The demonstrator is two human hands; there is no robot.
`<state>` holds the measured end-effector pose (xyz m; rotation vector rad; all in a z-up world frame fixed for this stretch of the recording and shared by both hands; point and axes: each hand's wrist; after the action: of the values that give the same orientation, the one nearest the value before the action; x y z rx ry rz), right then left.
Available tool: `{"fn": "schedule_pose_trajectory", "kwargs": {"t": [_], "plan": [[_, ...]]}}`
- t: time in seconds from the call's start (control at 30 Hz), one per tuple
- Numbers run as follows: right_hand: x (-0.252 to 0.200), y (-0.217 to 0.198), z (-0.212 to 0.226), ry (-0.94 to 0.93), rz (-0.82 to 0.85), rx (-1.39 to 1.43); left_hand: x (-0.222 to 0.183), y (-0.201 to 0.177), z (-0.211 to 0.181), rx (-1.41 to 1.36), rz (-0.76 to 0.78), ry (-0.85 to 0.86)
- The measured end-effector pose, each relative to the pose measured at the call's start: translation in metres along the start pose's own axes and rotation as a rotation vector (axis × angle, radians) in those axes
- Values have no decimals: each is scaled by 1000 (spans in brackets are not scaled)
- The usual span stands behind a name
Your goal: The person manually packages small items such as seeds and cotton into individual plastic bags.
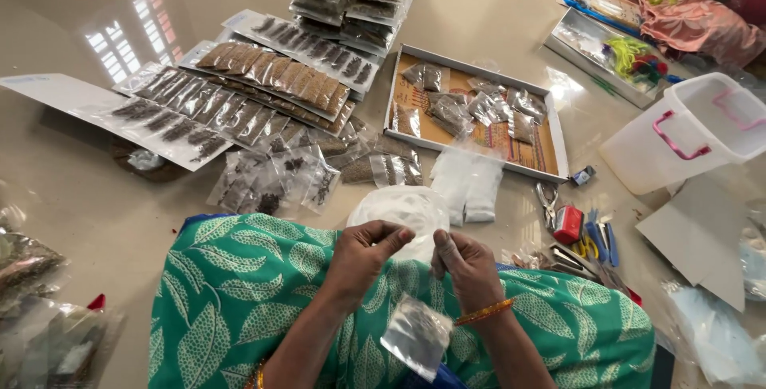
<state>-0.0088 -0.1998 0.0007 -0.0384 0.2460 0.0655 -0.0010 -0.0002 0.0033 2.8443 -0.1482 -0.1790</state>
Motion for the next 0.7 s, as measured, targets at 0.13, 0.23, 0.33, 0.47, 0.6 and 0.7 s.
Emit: {"fn": "schedule_pose_trajectory", "kwargs": {"t": [0.13, 0.23, 0.33, 0.47, 0.6, 0.7], "plan": [[-12, 11, 18, 64, -14, 197, 8, -1, 33, -226, -79, -15], [-21, 29, 9, 172, -20, 315, 9, 2, 40, -344, -152, -28], [-15, 22, -13, 191, -77, 239, 7, 11, 46, -315, -150, -54], [8, -1, -63, 159, -171, 288, 1, 31, 72, -285, -128, -75], [0, 1, -44, 135, -137, 262, 1, 19, 52, -128, -178, -54], [-2, 1, -24, 146, -129, 283, -2, 10, 26, -105, -162, 44]]}}
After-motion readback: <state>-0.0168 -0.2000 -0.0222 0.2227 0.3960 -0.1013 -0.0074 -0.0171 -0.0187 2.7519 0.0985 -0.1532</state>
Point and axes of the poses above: each hand's wrist, its own x-axis towards the middle knuckle, its own y-axis out of the palm, z = x × y, and after that the axes turned 7 degrees about y, right-handed
